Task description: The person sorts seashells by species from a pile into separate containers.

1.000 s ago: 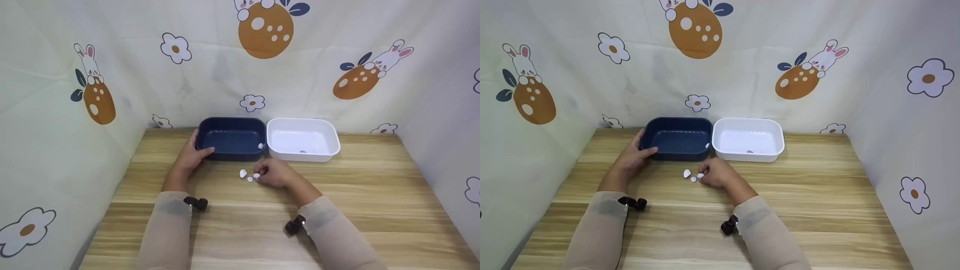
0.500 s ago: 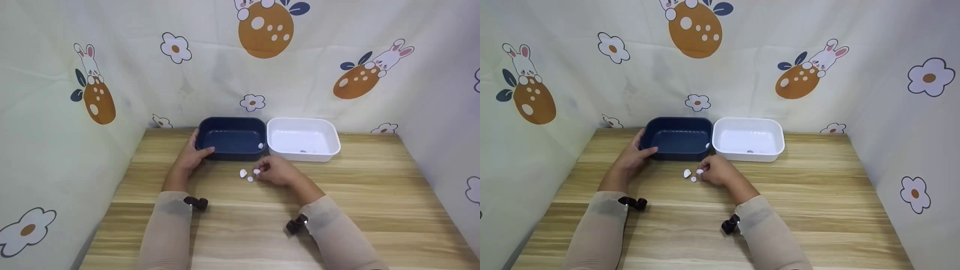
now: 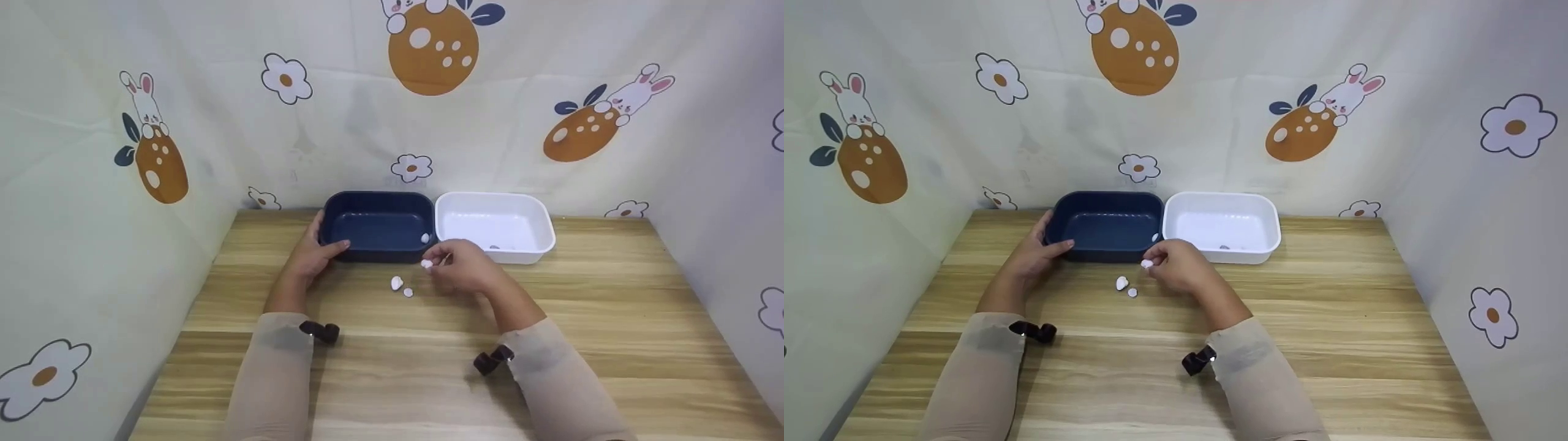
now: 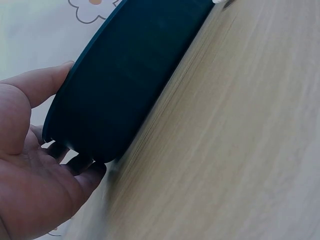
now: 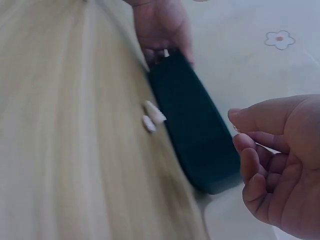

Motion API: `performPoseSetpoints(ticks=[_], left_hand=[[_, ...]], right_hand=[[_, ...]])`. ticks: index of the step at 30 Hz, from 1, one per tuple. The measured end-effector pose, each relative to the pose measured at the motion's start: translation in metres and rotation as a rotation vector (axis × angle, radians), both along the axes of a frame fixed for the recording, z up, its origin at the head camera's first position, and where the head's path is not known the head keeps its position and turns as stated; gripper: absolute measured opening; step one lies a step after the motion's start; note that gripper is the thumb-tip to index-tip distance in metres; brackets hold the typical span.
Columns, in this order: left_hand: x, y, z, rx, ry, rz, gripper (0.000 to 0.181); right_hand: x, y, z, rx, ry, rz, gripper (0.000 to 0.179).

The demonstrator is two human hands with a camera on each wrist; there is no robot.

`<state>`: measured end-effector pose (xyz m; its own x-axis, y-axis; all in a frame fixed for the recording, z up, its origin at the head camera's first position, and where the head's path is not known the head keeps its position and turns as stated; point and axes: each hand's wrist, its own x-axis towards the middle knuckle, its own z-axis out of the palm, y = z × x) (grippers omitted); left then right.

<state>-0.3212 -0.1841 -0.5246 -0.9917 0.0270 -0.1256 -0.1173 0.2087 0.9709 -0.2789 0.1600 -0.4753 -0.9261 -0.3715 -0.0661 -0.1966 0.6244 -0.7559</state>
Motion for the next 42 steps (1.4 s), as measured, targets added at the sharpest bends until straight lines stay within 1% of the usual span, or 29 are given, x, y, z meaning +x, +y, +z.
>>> performPoseSetpoints(ticks=[6, 13, 21, 27, 33, 37, 42], left_hand=[[0.000, 0.000, 0.000, 0.006, 0.000, 0.000, 0.108], [0.000, 0.001, -0.001, 0.033, 0.017, -0.008, 0.108], [-0.001, 0.001, -0.001, 0.026, 0.020, -0.012, 0.108], [0.000, 0.001, -0.001, 0.027, 0.026, -0.009, 0.108], [0.001, 0.001, 0.000, 0.032, 0.021, -0.008, 0.108], [0.000, 0.001, 0.001, 0.034, 0.021, -0.008, 0.108], [-0.001, 0.000, 0.002, 0.007, -0.002, -0.011, 0.107]], right_hand=[[-0.008, 0.023, 0.010, -0.003, 0.049, -0.075, 0.022], [-0.018, 0.054, 0.015, -0.018, 0.045, -0.157, 0.029], [-0.025, 0.078, 0.016, -0.034, 0.037, -0.242, 0.030], [-0.028, 0.085, 0.013, -0.032, 0.045, -0.279, 0.031], [-0.029, 0.084, 0.013, -0.037, 0.065, -0.283, 0.032], [-0.029, 0.083, 0.013, -0.034, 0.063, -0.290, 0.034], [-0.028, 0.078, 0.014, -0.043, 0.064, -0.313, 0.036]])
